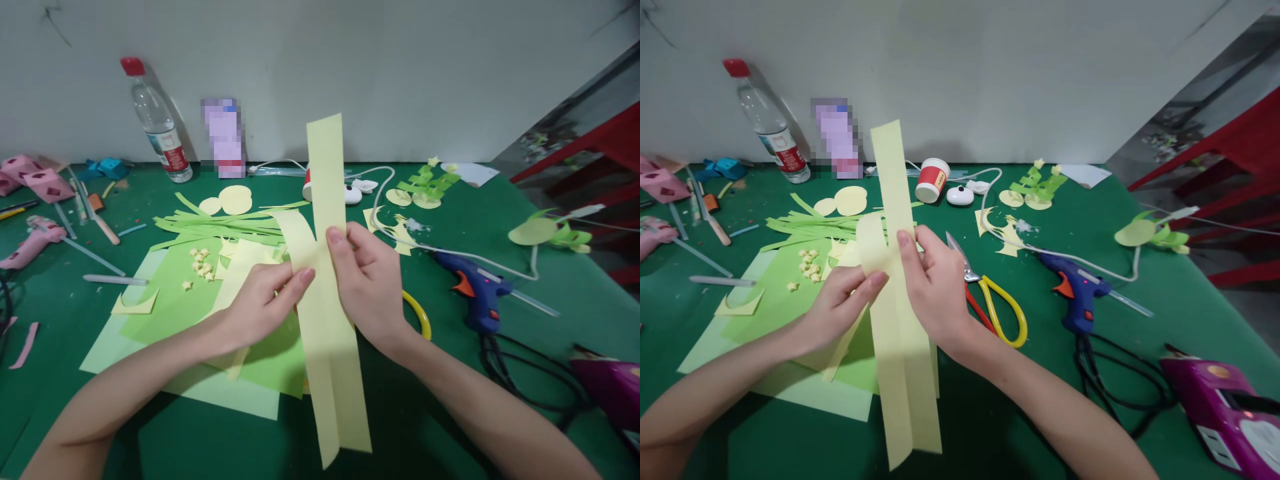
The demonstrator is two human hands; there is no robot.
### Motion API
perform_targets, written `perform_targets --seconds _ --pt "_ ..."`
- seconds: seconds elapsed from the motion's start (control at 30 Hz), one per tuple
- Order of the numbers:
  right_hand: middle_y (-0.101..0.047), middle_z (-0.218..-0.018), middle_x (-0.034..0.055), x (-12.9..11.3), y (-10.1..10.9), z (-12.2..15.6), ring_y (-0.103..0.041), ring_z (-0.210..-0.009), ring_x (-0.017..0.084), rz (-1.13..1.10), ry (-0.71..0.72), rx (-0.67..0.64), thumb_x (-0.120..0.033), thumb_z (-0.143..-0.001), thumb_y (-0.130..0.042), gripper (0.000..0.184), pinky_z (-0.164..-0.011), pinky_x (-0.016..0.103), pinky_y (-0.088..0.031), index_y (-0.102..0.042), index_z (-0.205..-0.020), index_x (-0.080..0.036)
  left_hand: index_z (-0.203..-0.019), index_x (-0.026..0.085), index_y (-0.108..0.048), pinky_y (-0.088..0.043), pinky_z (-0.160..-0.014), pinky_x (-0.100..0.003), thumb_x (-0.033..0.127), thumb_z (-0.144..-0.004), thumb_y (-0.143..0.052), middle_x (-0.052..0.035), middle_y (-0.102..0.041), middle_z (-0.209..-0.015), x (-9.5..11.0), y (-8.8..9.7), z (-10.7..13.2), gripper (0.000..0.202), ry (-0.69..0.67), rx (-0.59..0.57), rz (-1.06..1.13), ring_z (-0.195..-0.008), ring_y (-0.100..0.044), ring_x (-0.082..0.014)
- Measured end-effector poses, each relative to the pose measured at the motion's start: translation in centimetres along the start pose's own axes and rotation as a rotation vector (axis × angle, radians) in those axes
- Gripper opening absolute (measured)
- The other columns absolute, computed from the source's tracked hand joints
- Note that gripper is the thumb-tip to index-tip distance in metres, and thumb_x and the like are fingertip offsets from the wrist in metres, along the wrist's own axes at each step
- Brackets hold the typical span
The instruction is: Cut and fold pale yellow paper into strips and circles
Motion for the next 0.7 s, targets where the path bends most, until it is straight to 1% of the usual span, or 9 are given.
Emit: perform_targets --seconds 0.07,0.17,0.27,0.33,0.43,0.5,0.57,0.63,0.7 --pt "-0.025 -0.047 -0.0064 0.0 -0.1 0.0 -0.024 -0.041 0.008 -0.003 -0.001 0.011 -0.031 -0.086 -0.04 0.033 -0.037 0.022 -0.02 -0.028 -0.056 -0.021 -0.054 0.018 -0.028 -0.023 -0.04 -0.021 0.022 -0.088 -0.037 0.0064 -0.025 -0.048 0.0 -0.1 0.1 0.035 -0.052 0.02 -0.023 -0.042 -0.026 -0.0056" --pt "-0.026 -0.047 -0.0062 0.1 -0.1 -0.1 -0.025 -0.041 0.008 -0.004 0.003 0.017 -0.031 -0.086 -0.04 0.032 -0.037 0.022 -0.021 -0.031 -0.057 -0.021 -0.056 0.018 -0.029 -0.023 -0.04 -0.02 0.019 -0.088 -0.036 0.0065 -0.026 -0.048 0.0 -0.3 0.3 0.033 -0.108 0.046 -0.045 -0.041 -0.027 -0.0056" --pt "-0.027 -0.049 -0.0058 0.1 0.0 -0.2 -0.026 -0.042 0.008 0.01 0.011 0.064 -0.031 -0.086 -0.04 0.032 -0.038 0.022 -0.022 -0.03 -0.057 -0.021 -0.055 0.018 -0.031 -0.025 -0.04 -0.02 0.02 -0.088 -0.036 0.0067 -0.028 -0.047 -0.2 -0.4 0.5 0.033 -0.107 0.09 -0.058 -0.039 -0.029 -0.0056" --pt "-0.029 -0.049 -0.0058 0.0 0.1 -0.3 -0.027 -0.042 0.008 -0.03 -0.015 0.072 -0.032 -0.086 -0.039 0.03 -0.037 0.022 -0.023 -0.03 -0.059 -0.022 -0.055 0.018 -0.033 -0.027 -0.04 -0.02 0.022 -0.089 -0.036 0.0067 -0.03 -0.046 -0.4 -0.2 0.5 0.034 -0.099 0.124 -0.061 -0.039 -0.032 -0.006" --pt "-0.037 -0.05 -0.0057 -0.2 -0.1 -0.2 -0.033 -0.04 0.007 -0.135 -0.09 -0.051 -0.038 -0.083 -0.041 0.026 -0.035 0.021 -0.026 -0.038 -0.064 -0.021 -0.054 0.018 -0.034 -0.029 -0.042 -0.02 0.024 -0.089 -0.037 0.0061 -0.034 -0.045 -0.6 0.3 0.5 0.035 -0.065 0.182 -0.056 -0.041 -0.036 -0.0064" --pt "-0.041 -0.049 -0.0048 -0.2 -0.2 0.0 -0.036 -0.041 0.008 -0.123 -0.096 -0.132 -0.038 -0.081 -0.046 0.026 -0.036 0.021 -0.027 -0.042 -0.063 -0.02 -0.056 0.018 -0.037 -0.032 -0.043 -0.019 0.026 -0.089 -0.036 0.0056 -0.037 -0.046 -0.7 0.7 0.4 0.034 -0.026 0.211 -0.028 -0.042 -0.039 -0.0065" --pt "-0.039 -0.045 -0.005 0.0 -0.3 0.1 -0.035 -0.04 0.007 -0.058 -0.078 -0.142 -0.037 -0.08 -0.047 0.029 -0.037 0.022 -0.025 -0.042 -0.058 -0.019 -0.063 0.017 -0.043 -0.034 -0.044 -0.019 0.029 -0.09 -0.034 0.0045 -0.043 -0.051 -0.7 0.9 0.3 0.03 -0.011 0.203 -0.004 -0.046 -0.043 -0.007" --pt "-0.034 -0.041 -0.0061 0.3 -0.4 0.1 -0.032 -0.038 0.007 -0.022 -0.081 -0.126 -0.037 -0.081 -0.045 0.033 -0.037 0.023 -0.023 -0.04 -0.054 -0.019 -0.07 0.017 -0.045 -0.034 -0.045 -0.019 0.032 -0.089 -0.035 0.0033 -0.047 -0.057 -0.6 0.9 0.2 0.027 -0.038 0.139 -0.039 -0.049 -0.044 -0.0075" --pt "-0.032 -0.042 -0.0065 0.5 -0.3 0.0 -0.031 -0.038 0.007 -0.031 -0.096 -0.113 -0.037 -0.082 -0.043 0.032 -0.038 0.023 -0.022 -0.042 -0.056 -0.019 -0.064 0.016 -0.042 -0.03 -0.042 -0.019 0.032 -0.088 -0.037 0.004 -0.044 -0.053 -0.6 0.6 0.1 0.029 -0.091 0.08 -0.144 -0.045 -0.04 -0.0067"
Point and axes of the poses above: each hand's wrist, its own z-axis away from the middle knuckle, its own y-axis out of the back of the hand, x = y × z, the point moved 2 cm from there along -z, towards the middle knuckle
